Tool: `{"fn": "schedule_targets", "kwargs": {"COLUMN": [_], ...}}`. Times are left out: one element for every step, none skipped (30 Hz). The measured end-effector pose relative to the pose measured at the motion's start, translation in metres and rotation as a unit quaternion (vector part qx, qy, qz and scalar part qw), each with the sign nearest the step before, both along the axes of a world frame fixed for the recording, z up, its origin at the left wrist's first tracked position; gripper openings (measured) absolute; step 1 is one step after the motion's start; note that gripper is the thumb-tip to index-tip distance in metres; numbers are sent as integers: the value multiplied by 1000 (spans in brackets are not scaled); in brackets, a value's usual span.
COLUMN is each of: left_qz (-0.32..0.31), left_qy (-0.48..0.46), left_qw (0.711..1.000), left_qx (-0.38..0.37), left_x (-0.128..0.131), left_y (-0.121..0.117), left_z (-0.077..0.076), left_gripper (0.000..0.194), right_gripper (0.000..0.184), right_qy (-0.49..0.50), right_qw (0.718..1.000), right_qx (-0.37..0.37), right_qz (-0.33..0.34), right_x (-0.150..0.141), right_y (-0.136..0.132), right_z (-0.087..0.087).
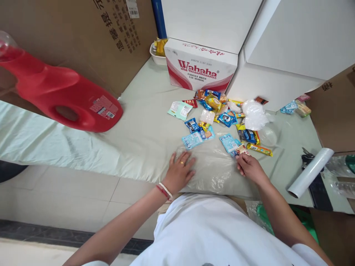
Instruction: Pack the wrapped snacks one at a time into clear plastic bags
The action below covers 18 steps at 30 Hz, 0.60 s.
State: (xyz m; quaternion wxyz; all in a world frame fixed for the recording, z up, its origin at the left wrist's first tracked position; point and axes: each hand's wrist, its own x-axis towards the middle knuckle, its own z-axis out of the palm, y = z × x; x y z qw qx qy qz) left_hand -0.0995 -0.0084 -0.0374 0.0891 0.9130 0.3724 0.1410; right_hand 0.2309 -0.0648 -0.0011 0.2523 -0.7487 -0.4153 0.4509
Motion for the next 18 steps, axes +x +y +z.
{"fn": "schedule_targets", "kwargs": {"left_qz": [-3,-9,-18,-31,-41,-49,-55,-60,-62,-63,-63,-61,-57,-48,-37,-23,-9,2], "left_qy": [18,30,38,44,49,53,58,63,68,71,72,70,67,63,58,55,52,51], "left_qw": [1000,998,997,996,995,994,993,993,993,993,993,994,994,995,996,997,997,997], "left_qx": [-26,-45,-59,-69,-76,-79,-81,-80,-77,-73,-69,-65,-61,-58,-56,-54,-53,-53], "left_x": [-6,-13,-21,-27,-33,-38,-41,-43,-44,-45,-45,-45,-45,-45,-45,-44,-44,-43], "left_y": [1,2,3,2,1,-2,-6,-10,-14,-18,-22,-25,-27,-28,-28,-29,-29,-30], "left_z": [-3,-6,-7,-8,-7,-6,-5,-4,-3,-3,-2,-2,-3,-3,-4,-4,-5,-5], "left_gripper": [47,54,57,59,61,62,64,67,69,70,71,71,71,69,66,63,59,56], "right_gripper": [47,46,45,42,40,38,35,31,28,26,25,24,25,27,29,29,25,18], "right_qy": [-40,-88,-139,-192,-241,-281,-311,-329,-338,-347,-349,-343,-327,-298,-266,-233,-203,-182], "right_qw": [999,995,988,979,967,954,942,933,928,925,924,926,935,948,960,970,977,981], "right_qx": [-4,0,14,37,64,92,113,120,113,85,48,28,23,29,41,52,59,60], "right_qz": [23,44,57,62,60,57,59,80,110,131,147,154,136,109,79,51,32,22], "right_x": [11,20,28,32,33,30,23,12,-1,-16,-32,-46,-59,-68,-74,-76,-73,-68], "right_y": [-4,-4,-1,7,19,35,54,75,98,119,139,157,171,181,187,189,189,186], "right_z": [3,7,13,20,27,34,40,44,45,44,40,33,25,16,8,1,-5,-8]}}
